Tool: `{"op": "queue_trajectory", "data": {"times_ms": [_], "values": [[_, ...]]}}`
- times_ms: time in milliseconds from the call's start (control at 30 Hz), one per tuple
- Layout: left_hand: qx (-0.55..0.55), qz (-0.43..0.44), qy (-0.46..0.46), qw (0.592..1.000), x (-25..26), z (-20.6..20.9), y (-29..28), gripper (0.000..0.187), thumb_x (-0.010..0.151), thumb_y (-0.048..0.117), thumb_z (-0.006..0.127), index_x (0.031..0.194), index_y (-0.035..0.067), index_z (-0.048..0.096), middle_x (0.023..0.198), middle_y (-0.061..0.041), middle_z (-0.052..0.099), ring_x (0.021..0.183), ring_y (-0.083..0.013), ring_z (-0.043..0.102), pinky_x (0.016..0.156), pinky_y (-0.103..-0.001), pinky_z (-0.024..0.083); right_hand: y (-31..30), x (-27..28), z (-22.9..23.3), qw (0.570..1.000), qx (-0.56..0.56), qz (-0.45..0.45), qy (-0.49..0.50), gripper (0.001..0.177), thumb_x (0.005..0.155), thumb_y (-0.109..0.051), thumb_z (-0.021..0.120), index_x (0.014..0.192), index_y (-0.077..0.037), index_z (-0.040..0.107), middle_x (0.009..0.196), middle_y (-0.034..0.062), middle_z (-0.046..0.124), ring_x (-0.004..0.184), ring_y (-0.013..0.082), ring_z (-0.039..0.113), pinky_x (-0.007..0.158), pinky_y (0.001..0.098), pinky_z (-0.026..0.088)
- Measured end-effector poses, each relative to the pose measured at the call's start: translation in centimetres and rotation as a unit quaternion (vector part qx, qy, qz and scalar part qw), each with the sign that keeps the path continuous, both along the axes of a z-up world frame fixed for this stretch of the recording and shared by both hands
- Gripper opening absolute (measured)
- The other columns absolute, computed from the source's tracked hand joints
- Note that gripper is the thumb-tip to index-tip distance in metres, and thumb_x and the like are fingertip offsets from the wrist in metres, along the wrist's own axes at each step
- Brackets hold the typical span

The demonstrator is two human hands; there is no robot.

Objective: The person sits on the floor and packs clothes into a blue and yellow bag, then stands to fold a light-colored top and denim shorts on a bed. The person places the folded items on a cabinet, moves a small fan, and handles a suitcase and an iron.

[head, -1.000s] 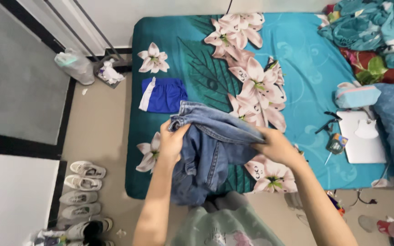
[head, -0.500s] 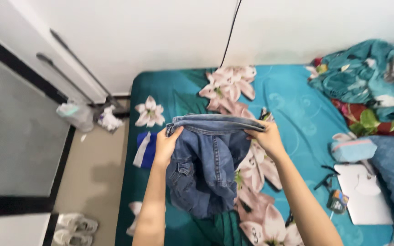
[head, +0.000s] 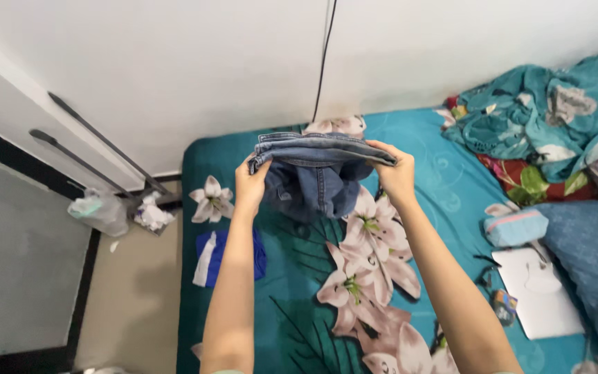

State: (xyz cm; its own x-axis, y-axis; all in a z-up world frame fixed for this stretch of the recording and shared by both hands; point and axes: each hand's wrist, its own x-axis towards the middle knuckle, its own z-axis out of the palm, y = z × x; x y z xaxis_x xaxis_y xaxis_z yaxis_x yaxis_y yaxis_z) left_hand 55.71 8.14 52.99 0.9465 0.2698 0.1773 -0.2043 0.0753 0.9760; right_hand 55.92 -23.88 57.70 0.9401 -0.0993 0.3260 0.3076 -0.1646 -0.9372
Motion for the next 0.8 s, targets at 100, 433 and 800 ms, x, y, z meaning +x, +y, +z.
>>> {"op": "queue_trajectory", "data": {"times_ms": [100,433,800], "values": [[0.075,-0.033,0.032,0.996,-1.5,-3.7,0.4,0.026,0.093,0.009,0.073,0.116,-0.003,0.073,0.1,-0.004,0.075,0.09,-0.0088,0.062,0.082,-0.027,0.051,-1.3,-1.7,-3.2,1.0,-0.028,0.003,-0.013,0.036,0.081,0.013,0.067,0.112,-0.001,0.077,0.098,0.0048,0.077,0.088,0.0092,0.069,0.079,0.0239,0.055],[0.142,-0.255,0.18,0.94,-19.4,-25.3,1.3,0.029,0.085,0.001,0.071,0.114,0.003,0.076,0.099,-0.001,0.078,0.091,-0.0068,0.064,0.082,-0.027,0.054,-6.7,-17.9,-23.0,0.975,-0.11,0.058,0.186,0.031,0.076,0.01,0.066,0.101,-0.002,0.08,0.094,0.0077,0.08,0.086,0.0145,0.072,0.08,0.028,0.056],[0.277,-0.278,0.205,0.897,-39.3,-40.9,-1.6,0.027,0.069,-0.002,0.074,0.095,0.004,0.079,0.095,-0.014,0.075,0.092,-0.0299,0.072,0.08,-0.037,0.056,-7.9,-37.0,-39.1,0.898,-0.206,0.074,0.381,0.029,0.069,0.001,0.07,0.094,-0.008,0.082,0.09,0.0082,0.08,0.079,0.0225,0.076,0.073,0.0349,0.06]]}}
